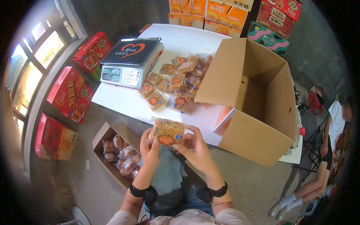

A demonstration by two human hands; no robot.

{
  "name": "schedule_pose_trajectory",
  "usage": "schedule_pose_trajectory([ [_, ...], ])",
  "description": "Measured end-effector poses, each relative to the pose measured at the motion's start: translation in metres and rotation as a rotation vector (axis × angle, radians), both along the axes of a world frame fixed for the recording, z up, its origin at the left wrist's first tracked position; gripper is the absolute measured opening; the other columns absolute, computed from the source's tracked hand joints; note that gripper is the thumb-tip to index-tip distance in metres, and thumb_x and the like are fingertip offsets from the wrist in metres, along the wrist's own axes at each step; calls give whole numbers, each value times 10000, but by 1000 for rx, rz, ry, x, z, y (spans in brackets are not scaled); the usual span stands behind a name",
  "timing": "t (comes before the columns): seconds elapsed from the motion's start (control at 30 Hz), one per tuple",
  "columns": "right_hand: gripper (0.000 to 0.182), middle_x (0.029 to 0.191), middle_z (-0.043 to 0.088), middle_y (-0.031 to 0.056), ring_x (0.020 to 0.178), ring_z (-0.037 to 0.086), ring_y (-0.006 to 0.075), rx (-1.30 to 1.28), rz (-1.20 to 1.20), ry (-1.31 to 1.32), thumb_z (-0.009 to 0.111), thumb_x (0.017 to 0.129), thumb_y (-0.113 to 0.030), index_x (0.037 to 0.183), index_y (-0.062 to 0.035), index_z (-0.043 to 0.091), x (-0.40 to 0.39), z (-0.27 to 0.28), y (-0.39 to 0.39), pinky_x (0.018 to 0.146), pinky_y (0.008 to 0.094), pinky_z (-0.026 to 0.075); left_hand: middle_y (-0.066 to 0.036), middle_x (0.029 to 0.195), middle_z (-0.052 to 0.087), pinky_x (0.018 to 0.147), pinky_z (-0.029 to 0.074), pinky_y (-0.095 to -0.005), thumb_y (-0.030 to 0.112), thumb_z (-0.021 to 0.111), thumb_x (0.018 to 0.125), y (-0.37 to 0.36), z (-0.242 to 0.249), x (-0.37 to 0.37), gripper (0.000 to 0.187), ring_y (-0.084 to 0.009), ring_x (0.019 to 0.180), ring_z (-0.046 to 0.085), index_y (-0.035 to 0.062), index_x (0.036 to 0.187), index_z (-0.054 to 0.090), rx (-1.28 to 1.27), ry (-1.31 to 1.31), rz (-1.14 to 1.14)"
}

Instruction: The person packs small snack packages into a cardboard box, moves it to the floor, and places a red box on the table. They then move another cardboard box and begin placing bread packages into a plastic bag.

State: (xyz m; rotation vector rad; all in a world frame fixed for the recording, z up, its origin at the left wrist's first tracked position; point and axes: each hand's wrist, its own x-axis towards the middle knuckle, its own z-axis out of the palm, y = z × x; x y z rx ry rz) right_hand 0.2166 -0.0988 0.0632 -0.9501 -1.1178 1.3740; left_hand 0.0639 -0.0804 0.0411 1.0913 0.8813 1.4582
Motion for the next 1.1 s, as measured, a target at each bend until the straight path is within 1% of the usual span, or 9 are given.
schedule_pose_trajectory([
  [0.27,324,954,568,82,847,554,131,224,-378,-153,573,839,-84,1131,6,466,-4,-3,0,754,264,459,-126,1130,481,938,329,-337,172,652,745,10,-25,-9,436,-208,1095,436,-17,1102,487,147,81,-99],
  [0.33,254,958,572,89,827,559,149,242,-387,-178,560,843,-90,1074,13,534,1,11,-3,739,260,456,-119,1128,502,954,317,-353,185,674,722,9,-25,-11,485,-206,1120,427,-16,1119,481,207,249,-158],
  [0.4,240,948,568,106,813,563,183,423,-369,-579,557,835,-94,1054,5,557,6,22,-5,727,266,453,-119,1117,516,939,336,-348,194,698,701,11,-28,-14,525,-197,1107,444,-18,1128,476,266,303,-217],
  [0.47,250,951,566,114,828,563,205,472,-349,-586,560,830,-102,1059,-2,559,9,23,-4,736,274,451,-118,1106,530,923,355,-342,202,721,680,10,-25,-14,565,-189,1095,461,-19,1136,471,330,357,-273],
  [0.63,276,999,567,124,898,557,247,551,-269,-568,564,821,-115,1075,-7,557,5,27,-6,785,304,440,-78,1068,558,843,433,-285,133,820,551,-3,7,0,690,-140,964,540,-10,1126,466,49,102,-419],
  [0.73,289,1031,569,133,933,553,257,556,-264,-531,584,807,-125,1070,-8,558,5,26,-8,817,318,430,-67,1062,563,855,430,-279,117,833,524,-2,4,-1,706,-129,965,535,-5,1116,467,99,226,-395],
  [0.97,358,943,570,113,845,552,235,457,-229,-535,660,728,-113,1061,-23,566,4,37,-17,760,321,444,-72,1057,571,848,433,-290,146,833,527,-1,-2,-4,702,-126,957,533,-10,1107,471,-12,68,-445],
  [1.07,362,875,550,107,775,535,236,572,-250,-589,657,704,-85,1052,-34,575,15,46,-22,707,328,447,-76,979,589,804,442,-295,189,802,581,4,-11,-6,541,-152,894,554,-15,1008,538,37,113,-490],
  [1.1,366,845,536,109,744,525,236,700,-300,-612,653,691,-73,1048,-41,580,21,49,-24,682,331,446,-80,931,588,774,443,-294,190,756,641,10,-11,-8,418,-171,849,557,-18,948,563,250,284,-463],
])
